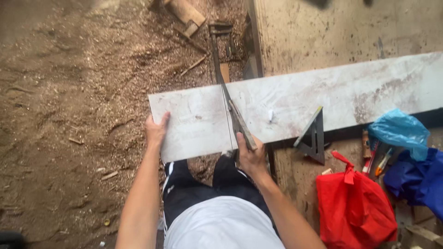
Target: The person marks a long white board with a pencil using a set square and a try square to draw straight lines. They reposition the tools multiple times to create perpendicular and parallel lines across the board surface.
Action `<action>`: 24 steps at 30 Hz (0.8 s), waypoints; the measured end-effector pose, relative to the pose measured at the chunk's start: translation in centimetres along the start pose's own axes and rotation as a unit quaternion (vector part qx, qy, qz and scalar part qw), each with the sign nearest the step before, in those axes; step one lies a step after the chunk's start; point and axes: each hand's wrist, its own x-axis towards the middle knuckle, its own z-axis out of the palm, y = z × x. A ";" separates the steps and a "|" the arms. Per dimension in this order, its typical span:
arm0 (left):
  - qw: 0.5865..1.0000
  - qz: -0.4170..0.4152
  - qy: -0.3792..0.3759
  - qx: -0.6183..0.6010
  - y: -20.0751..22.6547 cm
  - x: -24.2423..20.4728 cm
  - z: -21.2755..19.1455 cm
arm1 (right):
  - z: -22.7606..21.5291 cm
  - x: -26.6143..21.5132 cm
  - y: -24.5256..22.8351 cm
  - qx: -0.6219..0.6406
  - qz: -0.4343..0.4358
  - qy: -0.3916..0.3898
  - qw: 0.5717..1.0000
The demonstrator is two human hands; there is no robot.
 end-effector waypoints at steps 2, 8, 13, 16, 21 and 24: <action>0.999 0.013 -0.005 -0.031 -0.3 -0.6 -0.9 | 0.3 -0.6 -1.3 0.015 0.041 -0.013 0.999; 1.000 -0.014 0.005 0.028 0.5 -1.1 -0.4 | -0.6 0.4 -1.1 0.072 0.132 -0.032 0.988; 0.999 -0.030 0.012 0.044 2.1 -1.0 -0.5 | -0.3 0.2 0.5 0.074 0.058 -0.016 0.995; 0.998 -0.042 0.007 0.038 2.3 -0.9 -0.5 | -0.1 -0.1 1.3 0.070 0.025 -0.003 0.997; 0.999 -0.046 0.004 0.030 1.8 -0.9 -0.4 | -0.1 -0.2 1.6 0.106 0.035 -0.001 0.994; 0.999 0.012 0.015 0.032 2.0 -0.7 -0.3 | 0.0 0.3 1.5 0.070 0.041 0.003 0.997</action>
